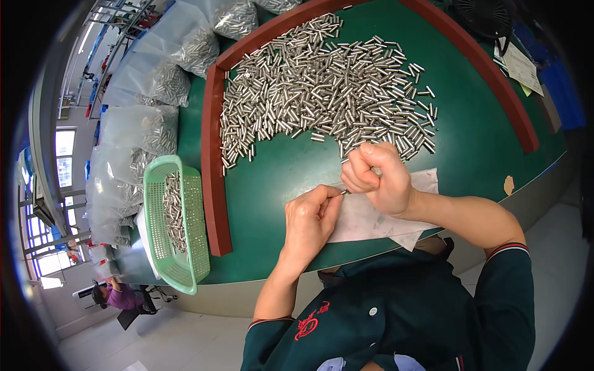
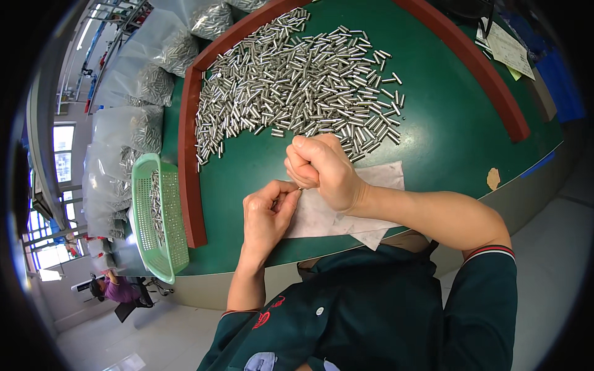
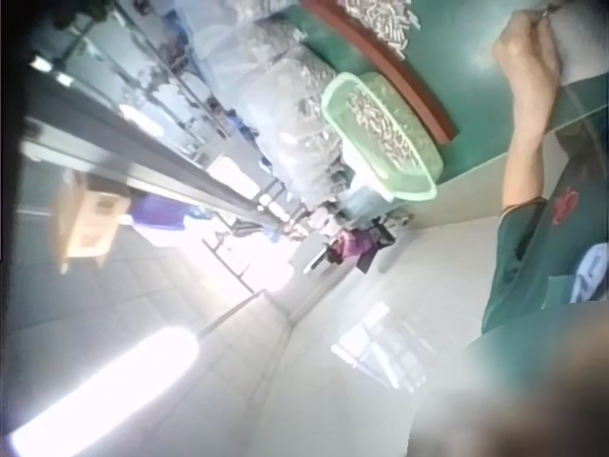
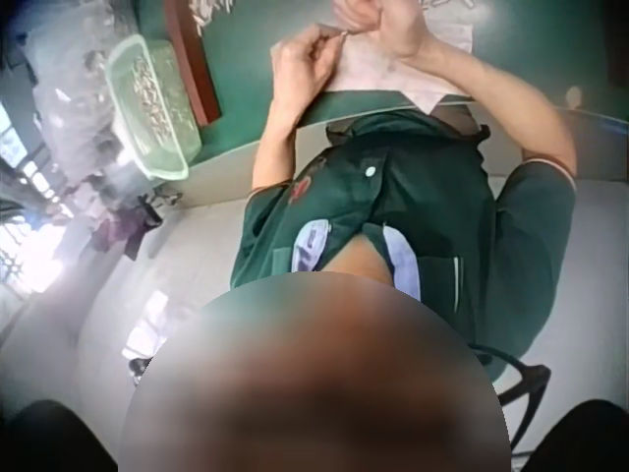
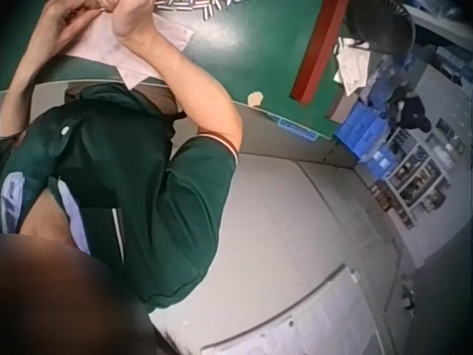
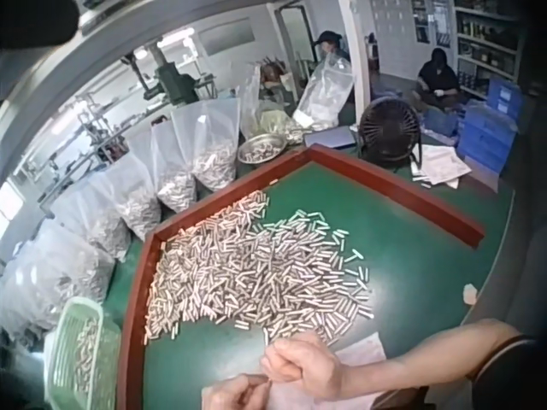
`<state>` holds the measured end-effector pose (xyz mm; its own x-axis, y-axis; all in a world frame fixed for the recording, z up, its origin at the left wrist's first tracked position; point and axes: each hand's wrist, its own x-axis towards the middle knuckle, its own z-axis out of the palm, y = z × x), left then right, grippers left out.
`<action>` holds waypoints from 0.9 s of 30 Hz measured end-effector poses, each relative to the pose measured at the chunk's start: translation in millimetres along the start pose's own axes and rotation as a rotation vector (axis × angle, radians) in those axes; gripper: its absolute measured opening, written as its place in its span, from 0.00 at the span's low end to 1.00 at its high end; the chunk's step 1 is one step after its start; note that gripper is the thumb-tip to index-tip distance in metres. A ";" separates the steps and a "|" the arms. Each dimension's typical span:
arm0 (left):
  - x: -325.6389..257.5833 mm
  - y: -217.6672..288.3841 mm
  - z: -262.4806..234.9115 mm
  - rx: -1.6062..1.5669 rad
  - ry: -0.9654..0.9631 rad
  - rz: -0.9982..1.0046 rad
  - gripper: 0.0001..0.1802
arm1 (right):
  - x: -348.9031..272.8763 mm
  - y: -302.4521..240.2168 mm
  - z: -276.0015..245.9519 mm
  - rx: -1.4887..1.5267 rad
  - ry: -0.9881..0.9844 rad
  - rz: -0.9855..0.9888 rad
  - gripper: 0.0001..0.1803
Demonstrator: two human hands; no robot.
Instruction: Inspecting and sorting small metal pins on a green workbench into a basket.
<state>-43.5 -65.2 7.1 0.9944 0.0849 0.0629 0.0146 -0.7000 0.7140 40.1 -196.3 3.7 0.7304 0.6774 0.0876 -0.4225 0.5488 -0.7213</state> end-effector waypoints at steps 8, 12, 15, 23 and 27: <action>-0.8 -1.7 0.9 -0.019 0.017 0.010 0.03 | -0.1 1.6 1.3 0.045 0.067 -0.006 0.22; -0.7 -2.0 1.7 -0.025 0.020 0.009 0.03 | 0.2 2.5 1.4 0.039 0.071 -0.015 0.22; -0.3 -1.7 2.1 -0.020 0.018 0.010 0.03 | -0.3 1.4 1.3 0.045 0.072 -0.014 0.22; -0.6 -1.4 2.5 -0.013 0.017 -0.015 0.04 | 0.0 0.7 1.5 0.043 0.066 -0.010 0.22; -0.4 -1.6 2.6 -0.011 0.017 -0.007 0.04 | 0.3 0.4 1.8 0.034 0.065 -0.018 0.22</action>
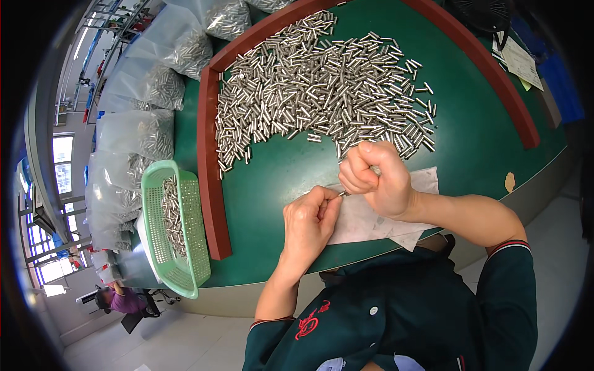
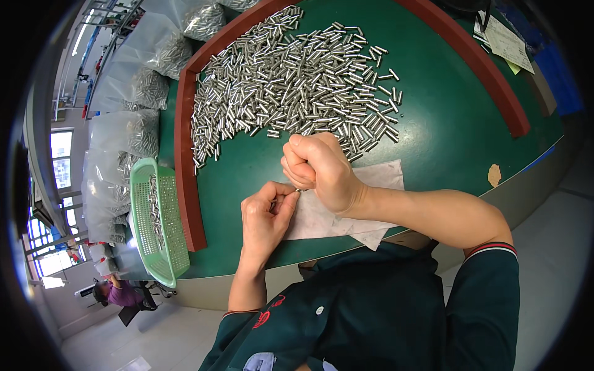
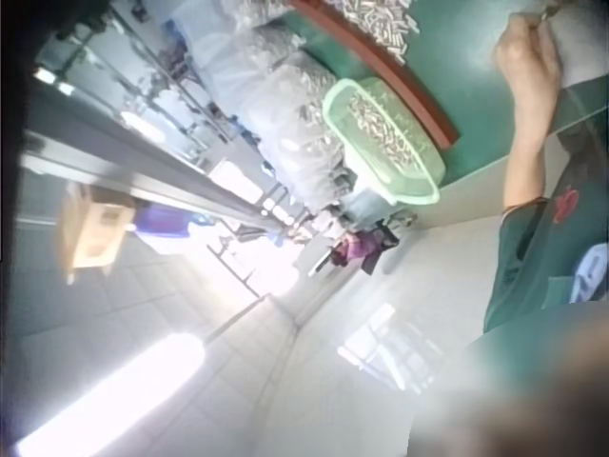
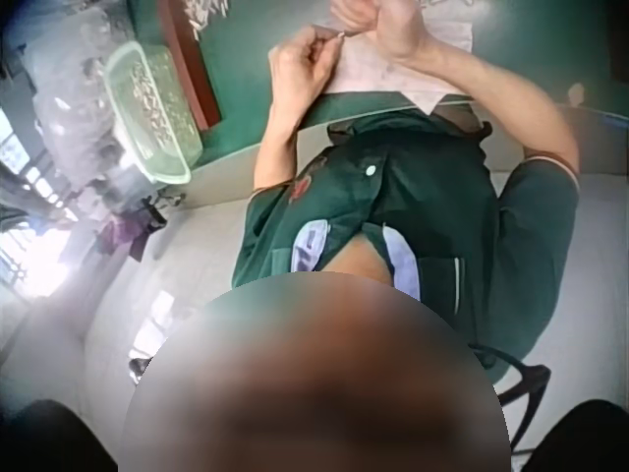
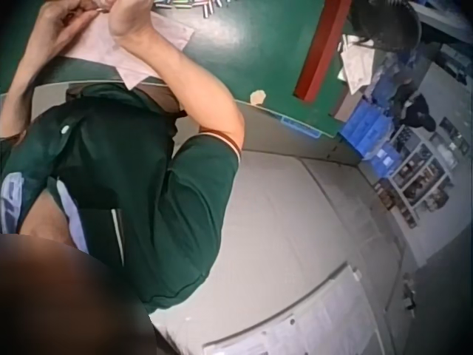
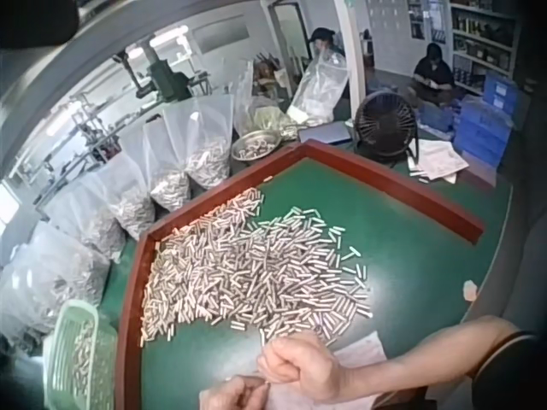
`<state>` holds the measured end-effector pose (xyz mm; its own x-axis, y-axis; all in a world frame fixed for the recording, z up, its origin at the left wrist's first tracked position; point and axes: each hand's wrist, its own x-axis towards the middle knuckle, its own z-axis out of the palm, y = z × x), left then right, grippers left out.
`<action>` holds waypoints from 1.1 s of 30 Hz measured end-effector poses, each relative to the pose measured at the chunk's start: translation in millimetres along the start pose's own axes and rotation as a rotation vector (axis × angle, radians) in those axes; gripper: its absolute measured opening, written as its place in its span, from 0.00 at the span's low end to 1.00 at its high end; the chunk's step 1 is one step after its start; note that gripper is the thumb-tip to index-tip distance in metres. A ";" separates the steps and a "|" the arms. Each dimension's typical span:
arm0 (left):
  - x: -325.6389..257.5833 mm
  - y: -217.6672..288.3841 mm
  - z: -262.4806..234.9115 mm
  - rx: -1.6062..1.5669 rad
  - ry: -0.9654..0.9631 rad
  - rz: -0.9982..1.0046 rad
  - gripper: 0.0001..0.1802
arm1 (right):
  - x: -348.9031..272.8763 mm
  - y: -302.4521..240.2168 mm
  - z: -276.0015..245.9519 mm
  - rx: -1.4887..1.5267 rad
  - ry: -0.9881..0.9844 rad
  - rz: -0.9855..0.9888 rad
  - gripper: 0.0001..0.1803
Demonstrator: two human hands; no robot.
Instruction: Inspecting and sorting small metal pins on a green workbench into a basket.
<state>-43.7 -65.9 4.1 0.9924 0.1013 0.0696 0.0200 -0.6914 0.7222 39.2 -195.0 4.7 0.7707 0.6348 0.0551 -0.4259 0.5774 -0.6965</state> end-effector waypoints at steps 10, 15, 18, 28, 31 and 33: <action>2.5 2.6 -1.0 -0.015 -0.019 0.013 0.05 | -5.8 5.8 5.8 -0.131 -0.010 -0.058 0.22; 3.1 6.8 -2.1 0.003 -0.033 0.003 0.05 | -11.5 6.8 8.9 -0.321 -0.030 -0.127 0.22; 2.8 7.1 -1.3 0.017 -0.034 0.004 0.05 | -10.9 10.8 9.8 -0.409 -0.026 -0.231 0.21; 0.2 3.9 -1.0 -0.061 0.035 -0.080 0.04 | 17.5 -17.1 -8.2 0.098 0.005 0.020 0.22; 0.4 1.5 -16.9 -0.705 -0.068 -0.318 0.05 | 17.1 -22.0 -12.1 0.189 -0.024 0.063 0.22; 10.7 -1.7 -30.0 -1.258 -0.322 -0.344 0.07 | 15.7 -22.3 -9.6 0.255 -0.011 0.062 0.22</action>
<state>-36.7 -42.2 24.2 0.9471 -0.1557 -0.2805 0.3208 0.4749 0.8195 65.3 -202.9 14.3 0.7345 0.6781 0.0268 -0.5794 0.6471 -0.4956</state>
